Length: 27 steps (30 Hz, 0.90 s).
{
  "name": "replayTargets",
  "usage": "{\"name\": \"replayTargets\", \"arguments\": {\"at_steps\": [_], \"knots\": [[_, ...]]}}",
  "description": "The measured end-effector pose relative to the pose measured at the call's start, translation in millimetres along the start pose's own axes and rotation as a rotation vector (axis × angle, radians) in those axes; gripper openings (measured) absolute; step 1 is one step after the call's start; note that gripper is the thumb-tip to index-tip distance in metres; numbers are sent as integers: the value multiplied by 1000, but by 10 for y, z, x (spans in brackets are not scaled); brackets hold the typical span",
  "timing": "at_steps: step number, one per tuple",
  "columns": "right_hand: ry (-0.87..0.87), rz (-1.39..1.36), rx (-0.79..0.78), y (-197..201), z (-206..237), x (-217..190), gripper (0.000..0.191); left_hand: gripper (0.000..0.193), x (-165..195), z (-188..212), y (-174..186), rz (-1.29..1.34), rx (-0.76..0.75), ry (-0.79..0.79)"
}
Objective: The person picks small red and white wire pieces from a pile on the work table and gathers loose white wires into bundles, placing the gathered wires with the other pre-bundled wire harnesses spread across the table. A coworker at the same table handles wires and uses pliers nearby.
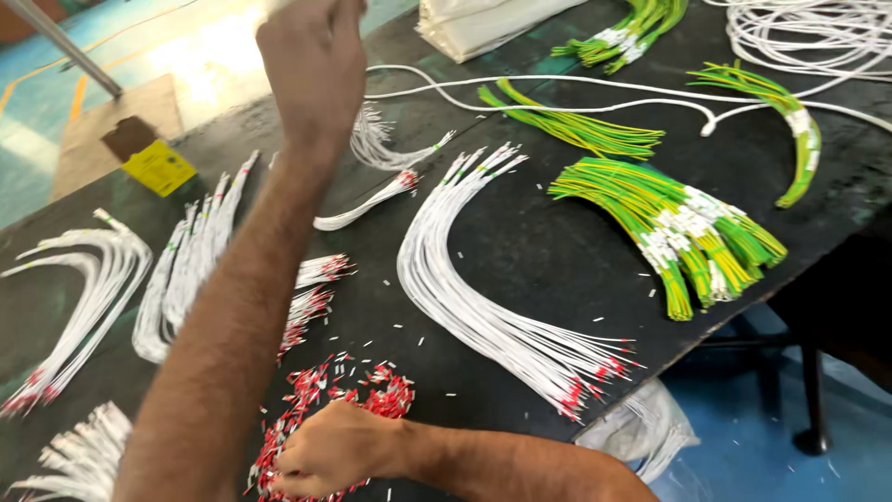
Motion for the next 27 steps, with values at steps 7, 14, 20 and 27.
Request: {"name": "replayTargets", "arguments": {"at_steps": [7, 14, 20, 27], "knots": [[-6, 3, -62, -128, 27, 109, 38, 16, 131, 751, -56, -90, -253, -87], [37, 12, -91, -64, -11, 3, 34, 21, 304, 1557, 328, -115, -499, -180], [162, 4, 239, -151, -12, -6, 29, 31, 521, 2334, 254, 32, -733, -273], [45, 203, -180, -648, 57, 229, 27, 34, 701, 2823, 103, 47, -895, -488]]}}
Point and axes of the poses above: each hand's wrist, its own z-axis away from the middle knuckle, its own y-axis out of the back of the hand, x = y × z, the point moved 3 cm from there along -z, towards the middle knuckle, and after that the axes turned 1 degree about x, right-handed, at the moved point
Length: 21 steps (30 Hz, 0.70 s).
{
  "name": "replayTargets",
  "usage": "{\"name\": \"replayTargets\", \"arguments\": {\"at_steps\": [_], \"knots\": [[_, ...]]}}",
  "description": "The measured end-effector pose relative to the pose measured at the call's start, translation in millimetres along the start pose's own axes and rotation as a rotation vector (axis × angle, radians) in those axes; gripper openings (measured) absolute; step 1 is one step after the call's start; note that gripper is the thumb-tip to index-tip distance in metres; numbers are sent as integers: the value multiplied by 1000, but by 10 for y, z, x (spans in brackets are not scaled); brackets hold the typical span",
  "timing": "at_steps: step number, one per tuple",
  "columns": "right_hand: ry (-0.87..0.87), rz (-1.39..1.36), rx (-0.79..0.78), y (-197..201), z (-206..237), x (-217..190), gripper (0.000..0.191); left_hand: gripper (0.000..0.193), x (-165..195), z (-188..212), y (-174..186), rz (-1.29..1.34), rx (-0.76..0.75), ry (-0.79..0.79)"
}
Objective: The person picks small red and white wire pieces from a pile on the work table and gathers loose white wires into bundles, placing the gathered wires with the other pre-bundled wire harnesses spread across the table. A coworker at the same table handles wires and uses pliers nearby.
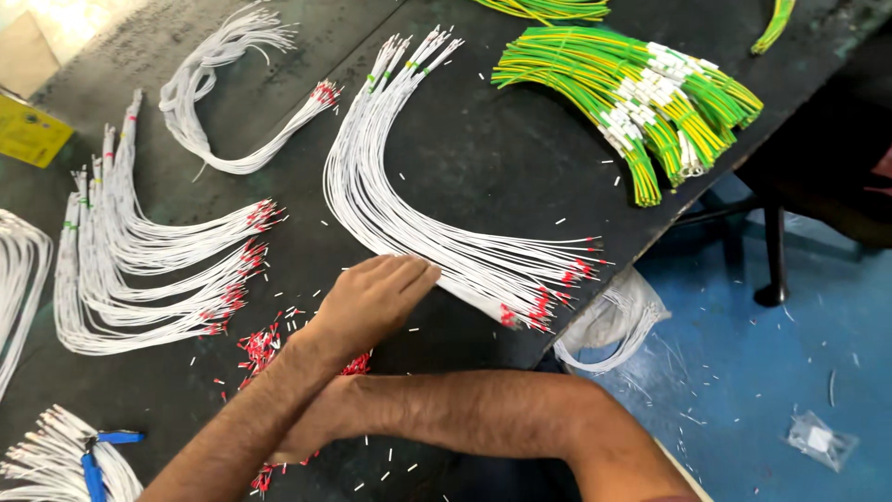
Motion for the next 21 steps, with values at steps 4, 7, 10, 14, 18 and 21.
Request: {"name": "replayTargets", "arguments": {"at_steps": [4, 7, 10, 14, 18, 21], "knots": [[-26, 521, 442, 155, 43, -61, 39, 28, 66, -11, 29, 3, 56, -23], [2, 602, 334, 295, 27, -93, 50, 28, 124, -19, 10, -28, 24, -53], [-38, 405, 12, 358, 15, -54, 45, 21, 178, -30, -31, -84, 23, -75], [21, 46, 315, 500, 40, -80, 56, 24, 230, -19, -58, -99, 21, -95], [-11, 94, 213, 428, 36, -81, 51, 23, 245, -8, -64, -125, 23, -103], [-13, 39, 246, 419, 56, -65, 55, 21, 237, 6, -68, -129, 28, -91]]}}
Point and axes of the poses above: each hand's wrist, its own z-axis away from the middle knuckle, its own y-axis out of the back of the hand, x = y × z, the point moved 3 cm from there along -z, towards the middle knuckle, and after that the axes turned 1 degree about x, right-handed, at the moved point
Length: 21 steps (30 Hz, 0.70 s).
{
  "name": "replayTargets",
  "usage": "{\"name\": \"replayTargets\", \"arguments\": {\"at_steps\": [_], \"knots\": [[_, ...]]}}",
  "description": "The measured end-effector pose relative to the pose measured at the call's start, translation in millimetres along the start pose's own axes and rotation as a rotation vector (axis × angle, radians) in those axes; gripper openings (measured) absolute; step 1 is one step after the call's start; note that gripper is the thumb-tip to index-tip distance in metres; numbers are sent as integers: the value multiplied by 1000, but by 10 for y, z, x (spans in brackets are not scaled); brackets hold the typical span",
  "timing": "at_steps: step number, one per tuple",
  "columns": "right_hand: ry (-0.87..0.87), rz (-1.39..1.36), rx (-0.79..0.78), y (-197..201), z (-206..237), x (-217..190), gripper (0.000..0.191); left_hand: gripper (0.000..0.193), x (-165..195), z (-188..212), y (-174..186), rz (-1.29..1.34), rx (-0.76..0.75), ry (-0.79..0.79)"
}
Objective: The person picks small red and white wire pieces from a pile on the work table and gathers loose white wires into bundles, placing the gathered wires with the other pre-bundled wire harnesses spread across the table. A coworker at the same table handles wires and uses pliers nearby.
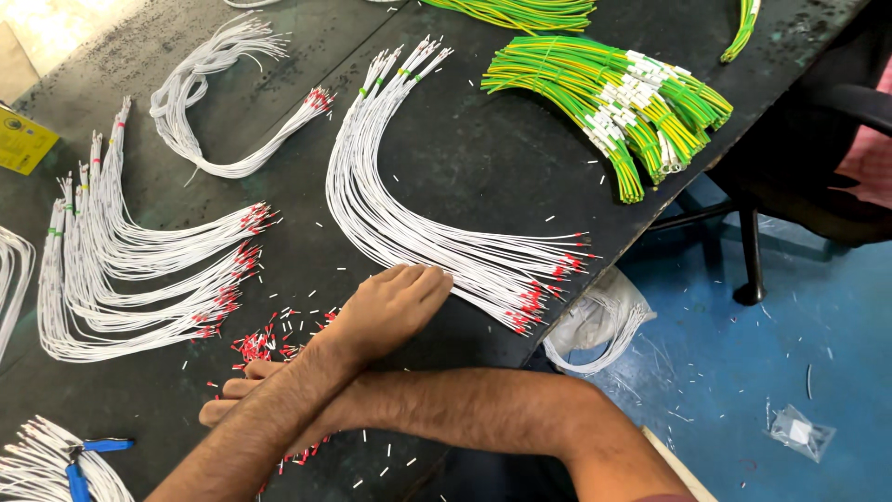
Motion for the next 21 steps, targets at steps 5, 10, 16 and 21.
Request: {"name": "replayTargets", "arguments": {"at_steps": [5, 10, 16, 21], "knots": [[23, 67, 15, 25, 31, 4, 45, 22, -20, 28, -14, 1, 16, -10], [6, 129, 45, 52, 20, -16, 38, 23, -38, 49, -27, 42, 14, 4], [0, 17, -71, -104, -5, 66, 47, 28, -32, 65, 1, 70, 4, -26], [186, 33, 276, -95, 122, 33, 69, 41, -20, 119, 114, 105, 19, 27]]}}
Point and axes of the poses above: each hand's wrist, its own z-axis away from the middle knuckle, its own y-axis out of the back of the hand, x = y × z, the point moved 3 cm from there along -z, towards the middle knuckle, and after that the axes turned 1 degree about x, right-handed, at the moved point
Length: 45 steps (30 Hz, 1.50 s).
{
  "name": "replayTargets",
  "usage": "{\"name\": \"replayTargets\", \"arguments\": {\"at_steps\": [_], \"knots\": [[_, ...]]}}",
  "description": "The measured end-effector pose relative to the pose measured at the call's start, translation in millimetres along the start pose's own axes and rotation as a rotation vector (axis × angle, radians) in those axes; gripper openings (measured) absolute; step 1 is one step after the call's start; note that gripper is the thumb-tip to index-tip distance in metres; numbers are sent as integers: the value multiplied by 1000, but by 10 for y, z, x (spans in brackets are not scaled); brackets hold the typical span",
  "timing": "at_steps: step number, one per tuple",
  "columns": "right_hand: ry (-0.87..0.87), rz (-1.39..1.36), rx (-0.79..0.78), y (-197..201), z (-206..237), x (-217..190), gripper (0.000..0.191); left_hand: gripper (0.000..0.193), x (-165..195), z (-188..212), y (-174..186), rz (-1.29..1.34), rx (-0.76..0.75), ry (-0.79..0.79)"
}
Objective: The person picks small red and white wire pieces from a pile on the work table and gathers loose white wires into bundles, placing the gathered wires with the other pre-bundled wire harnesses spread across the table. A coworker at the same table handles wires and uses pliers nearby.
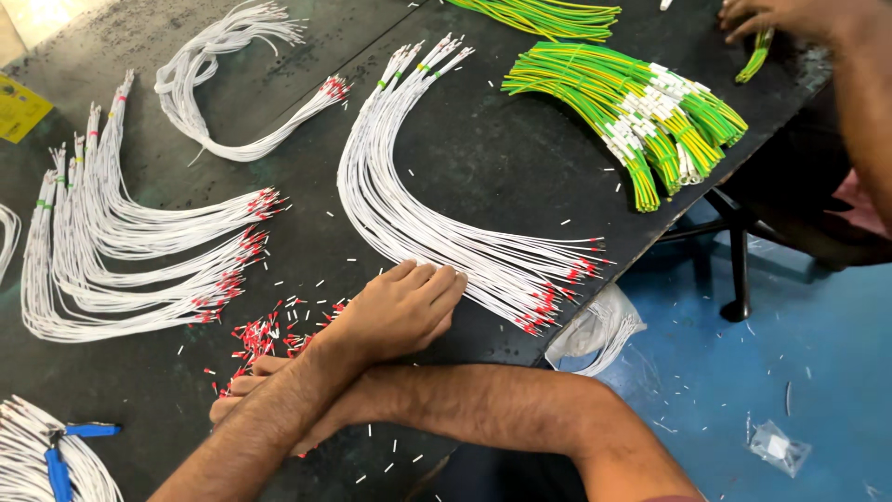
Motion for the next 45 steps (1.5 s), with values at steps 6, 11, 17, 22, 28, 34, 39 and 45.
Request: {"name": "replayTargets", "arguments": {"at_steps": [6, 11, 17, 22, 28, 34, 39, 45], "knots": [[-147, -186, -367, -52, -38, 55, 49, 42, 39, 278, 238, 45, 117, 81], [-134, -127, -231, 20, -305, 171, 41, 39, 403, 902, 527, 74, 332, 240], [-215, -115, -379, 103, -712, -4, 35, 35, 874, 1748, 966, -228, 314, 375], [-206, -173, -468, 103, -860, -260, 31, 29, 1190, 2457, 1359, -194, 429, 870], [-304, -122, -470, 0, -873, -384, 18, 21, 1708, 3241, 1617, -473, 513, 1390], [-367, -44, -507, 41, -813, -412, 17, 13, 2294, 3878, 1693, -816, 408, 1547], [-284, -52, -474, 101, -799, -464, 18, 25, 2439, 4516, 1741, -961, 297, 1764], [-281, 6, -461, 157, -786, -440, 18, 51, 2496, 4779, 1651, -937, 266, 1818]]}}
Point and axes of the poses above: each hand's wrist, its own z-axis away from the middle knuckle, its own y-axis out of the back of the hand, x = y × z, the point moved 3 cm from there along -z, towards the middle knuckle, and after that the axes turned 1 degree about x, right-handed, at the moved point
